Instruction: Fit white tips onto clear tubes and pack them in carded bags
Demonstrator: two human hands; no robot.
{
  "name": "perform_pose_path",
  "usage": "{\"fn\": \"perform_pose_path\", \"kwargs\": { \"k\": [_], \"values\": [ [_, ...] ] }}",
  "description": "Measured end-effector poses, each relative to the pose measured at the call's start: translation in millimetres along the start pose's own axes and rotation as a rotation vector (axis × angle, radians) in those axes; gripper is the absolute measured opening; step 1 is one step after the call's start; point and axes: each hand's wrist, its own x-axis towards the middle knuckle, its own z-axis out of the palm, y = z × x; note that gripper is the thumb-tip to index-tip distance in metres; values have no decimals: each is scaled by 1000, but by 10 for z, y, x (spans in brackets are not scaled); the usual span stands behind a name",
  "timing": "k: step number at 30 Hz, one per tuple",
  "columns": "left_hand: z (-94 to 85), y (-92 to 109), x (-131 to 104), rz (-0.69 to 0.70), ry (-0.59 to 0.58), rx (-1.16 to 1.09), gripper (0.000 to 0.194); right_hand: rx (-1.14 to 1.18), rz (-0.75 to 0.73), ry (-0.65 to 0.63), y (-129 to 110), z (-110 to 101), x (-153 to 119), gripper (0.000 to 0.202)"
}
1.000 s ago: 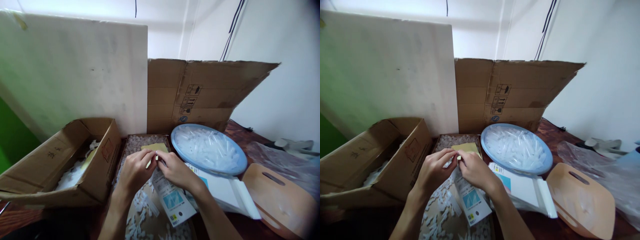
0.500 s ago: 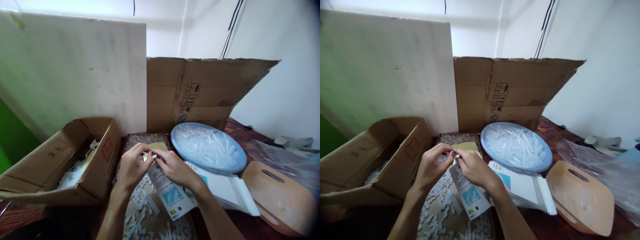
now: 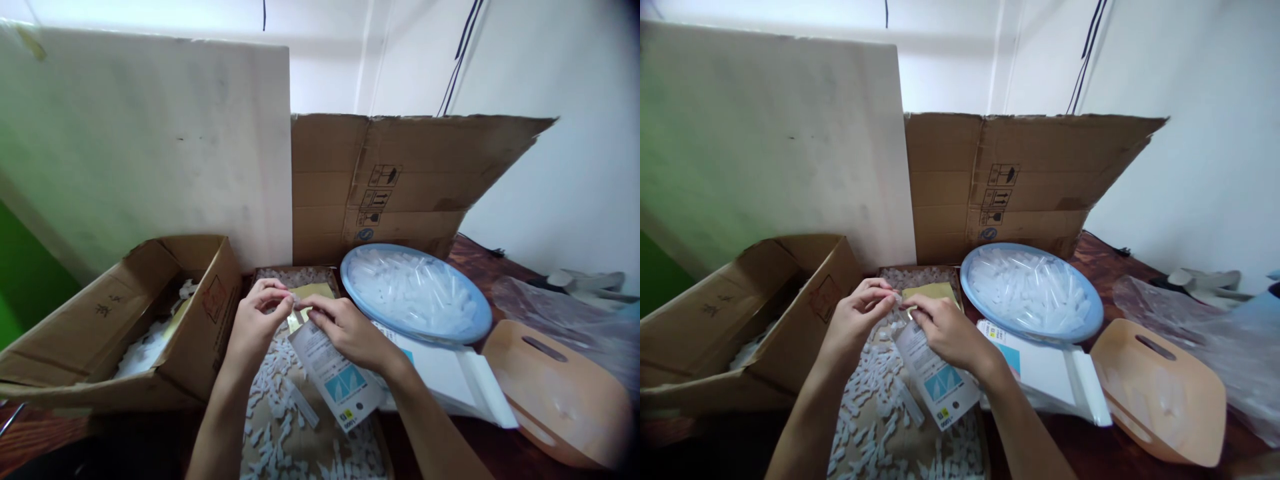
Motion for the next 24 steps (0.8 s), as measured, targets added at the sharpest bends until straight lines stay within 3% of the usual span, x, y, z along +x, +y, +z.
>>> {"fn": "perform_pose_path", "kwargs": {
  "k": [6, 13, 17, 21, 24],
  "values": [
    [-68, -40, 14, -168, 76, -296, 18, 26, 15, 68, 37, -82, -12, 30],
    [-83, 173, 22, -520, 156, -768, 4, 178, 17, 133, 1, -143, -36, 28],
    [-108, 296, 59, -624, 189, -984, 22, 256, 32, 169, 13, -138, -44, 27],
    [-108, 312, 59, -554, 276, -950, 24, 404, 46, 198, 38, -127, -33, 27],
    [-78, 282, 24, -336, 208, -788, 13, 467, 18, 225, 44, -127, -24, 28]
  ]
}}
